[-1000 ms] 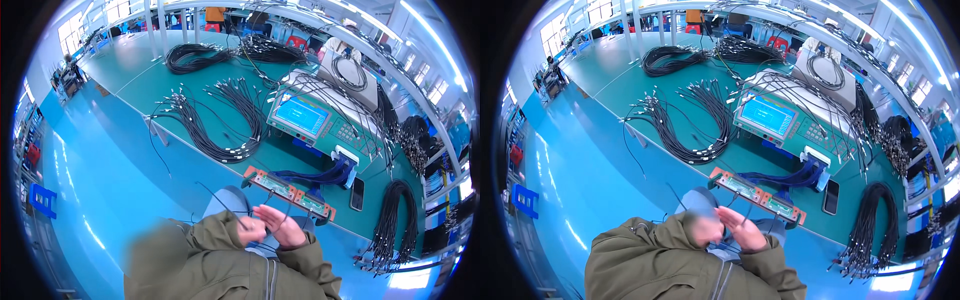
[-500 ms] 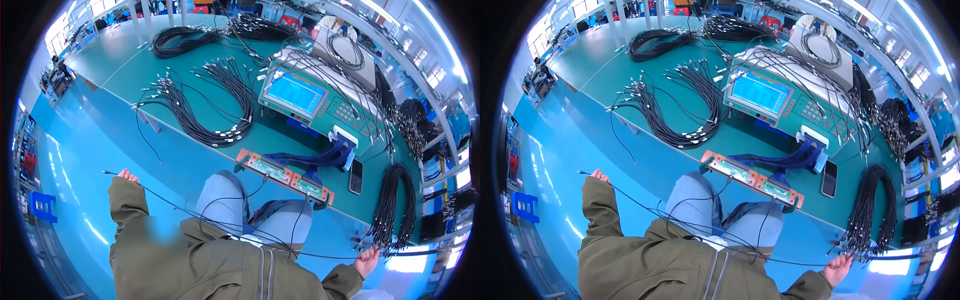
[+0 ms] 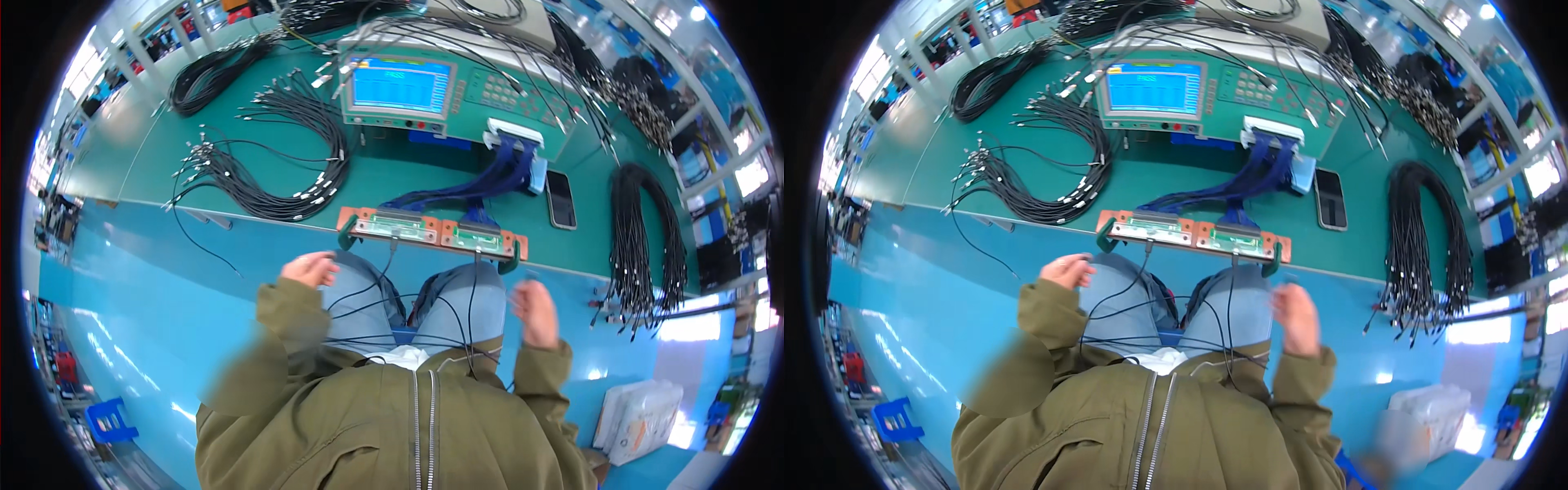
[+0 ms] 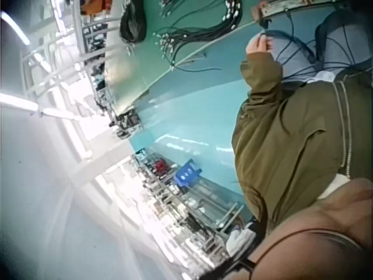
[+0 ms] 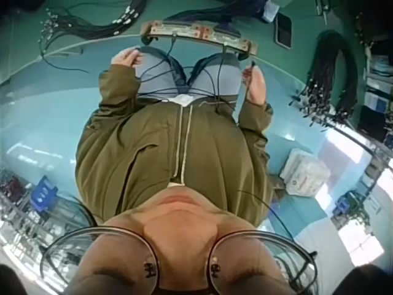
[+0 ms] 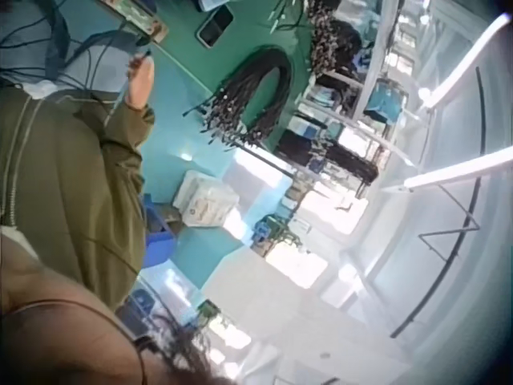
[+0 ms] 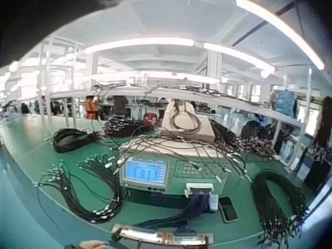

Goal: Connecting ends of wire harnesses to a test jig on a workbench to verify connectivity.

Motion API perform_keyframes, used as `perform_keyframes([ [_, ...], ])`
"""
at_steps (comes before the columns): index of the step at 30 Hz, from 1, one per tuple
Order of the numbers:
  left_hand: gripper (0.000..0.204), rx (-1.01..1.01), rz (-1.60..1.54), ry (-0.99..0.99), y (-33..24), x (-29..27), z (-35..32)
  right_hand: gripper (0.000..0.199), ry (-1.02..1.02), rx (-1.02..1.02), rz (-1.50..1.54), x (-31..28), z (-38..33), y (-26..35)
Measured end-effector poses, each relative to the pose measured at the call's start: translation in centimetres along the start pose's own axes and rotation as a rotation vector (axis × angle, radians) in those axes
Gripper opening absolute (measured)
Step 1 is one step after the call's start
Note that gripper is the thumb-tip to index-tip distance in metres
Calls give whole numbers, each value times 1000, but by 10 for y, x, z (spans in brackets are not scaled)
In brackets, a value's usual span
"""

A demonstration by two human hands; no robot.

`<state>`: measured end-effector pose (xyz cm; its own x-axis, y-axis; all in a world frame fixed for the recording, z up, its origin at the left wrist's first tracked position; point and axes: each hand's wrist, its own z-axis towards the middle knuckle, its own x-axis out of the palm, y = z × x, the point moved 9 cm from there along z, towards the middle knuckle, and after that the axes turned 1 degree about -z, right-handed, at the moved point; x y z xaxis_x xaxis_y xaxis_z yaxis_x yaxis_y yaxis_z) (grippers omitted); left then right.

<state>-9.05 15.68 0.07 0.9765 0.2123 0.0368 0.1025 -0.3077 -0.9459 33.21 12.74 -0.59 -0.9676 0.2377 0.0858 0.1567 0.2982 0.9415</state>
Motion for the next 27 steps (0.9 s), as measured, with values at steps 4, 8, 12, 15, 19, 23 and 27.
perform_keyframes([
  [4,14,27,450,122,18,69,3,22,189,2,269,93,28,-23],
  [8,27,-5,3,98,33,99,14,22,50,21,305,99,25,-26],
  [12,26,294,-20,23,36,101,23,23,-3,73,279,100,20,-49],
  [15,25,111,-215,99,31,127,32,23,6,47,283,91,21,-52],
  [19,25,-69,-319,60,44,127,31,23,48,64,258,95,25,-46],
  [23,26,-126,-391,58,63,123,24,23,96,78,250,100,31,-39],
  [27,26,-202,-482,69,89,121,12,23,97,77,298,99,30,-44],
])
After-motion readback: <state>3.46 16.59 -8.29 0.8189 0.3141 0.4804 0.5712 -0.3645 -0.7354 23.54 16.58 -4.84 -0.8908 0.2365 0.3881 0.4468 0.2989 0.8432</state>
